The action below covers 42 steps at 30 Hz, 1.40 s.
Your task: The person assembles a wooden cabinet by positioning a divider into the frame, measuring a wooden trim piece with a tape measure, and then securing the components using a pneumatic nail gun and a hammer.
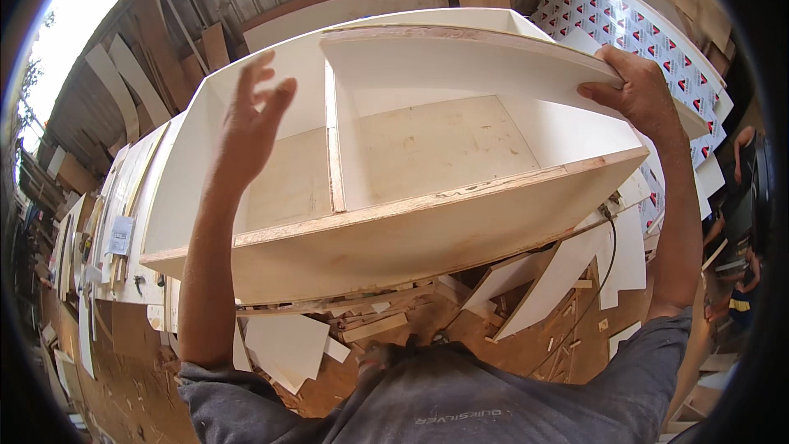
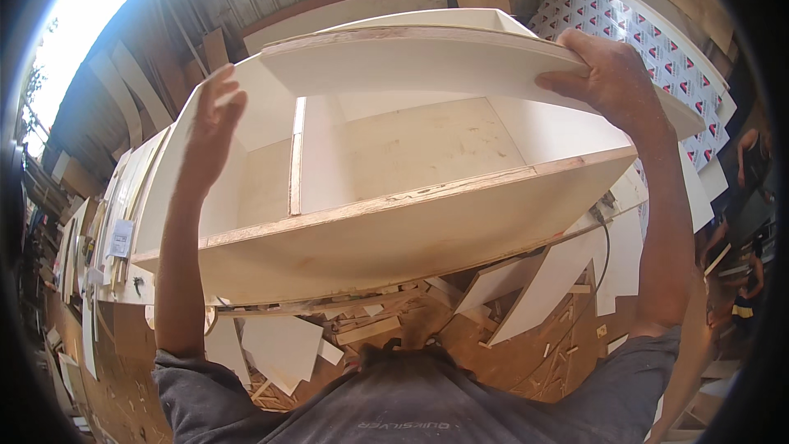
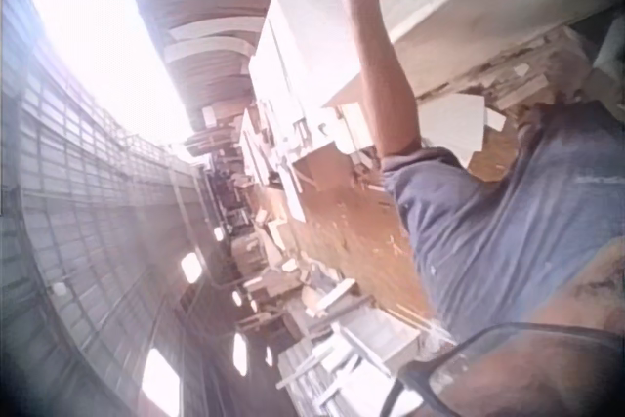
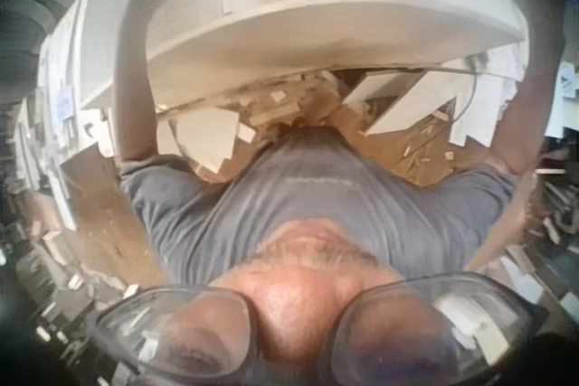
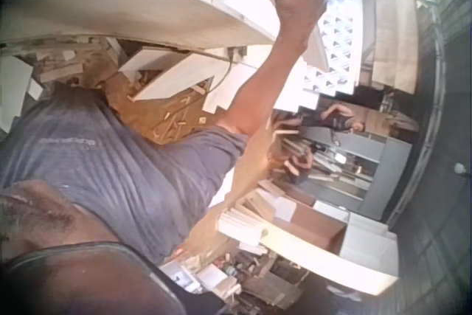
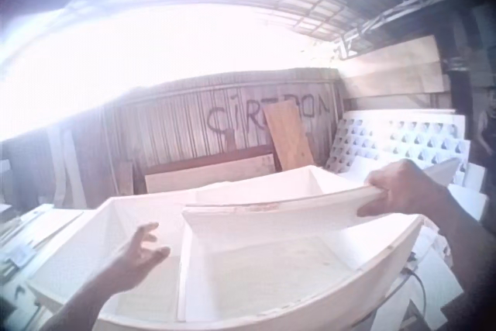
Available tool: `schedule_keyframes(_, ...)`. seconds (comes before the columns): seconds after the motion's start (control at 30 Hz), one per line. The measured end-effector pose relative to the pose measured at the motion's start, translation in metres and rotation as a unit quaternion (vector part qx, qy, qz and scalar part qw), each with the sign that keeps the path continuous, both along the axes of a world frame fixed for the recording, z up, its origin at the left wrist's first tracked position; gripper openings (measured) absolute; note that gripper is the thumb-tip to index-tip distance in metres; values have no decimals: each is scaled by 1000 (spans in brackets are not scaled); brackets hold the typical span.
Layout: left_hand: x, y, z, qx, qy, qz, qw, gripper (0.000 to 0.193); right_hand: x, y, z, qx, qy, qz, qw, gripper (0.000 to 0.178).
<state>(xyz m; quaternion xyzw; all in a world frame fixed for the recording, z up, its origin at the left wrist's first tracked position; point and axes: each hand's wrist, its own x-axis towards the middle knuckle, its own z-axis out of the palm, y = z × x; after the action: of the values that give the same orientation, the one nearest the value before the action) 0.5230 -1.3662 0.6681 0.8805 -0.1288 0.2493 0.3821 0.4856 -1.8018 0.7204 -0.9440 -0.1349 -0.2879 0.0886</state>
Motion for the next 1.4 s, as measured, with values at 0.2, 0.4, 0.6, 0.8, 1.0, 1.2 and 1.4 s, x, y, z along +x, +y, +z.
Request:
schedule_keyframes(0.2,-8,-36,-44,236,274,15,932,65,20,-18,-23,-87,-13,42,995,37)
schedule_keyframes(0.4,-2,-28,-53,127,261,7,957,47,38,-21,-42,-158,24,131,978,46)
schedule_keyframes(0.6,-16,-15,-60,24,255,-12,967,41,44,7,-69,-126,100,177,971,45)
schedule_keyframes(0.8,3,10,-69,41,257,-19,965,38,32,16,-72,-123,156,167,966,45)
schedule_keyframes(1.0,-4,17,-68,-1,261,-13,965,38,35,37,-88,-128,181,202,954,48)
schedule_keyframes(1.2,2,-8,-63,7,268,-12,963,35,29,15,-87,-106,251,173,947,56)
schedule_keyframes(1.4,-6,7,-60,18,261,25,965,34,39,25,-89,-70,268,189,942,56)
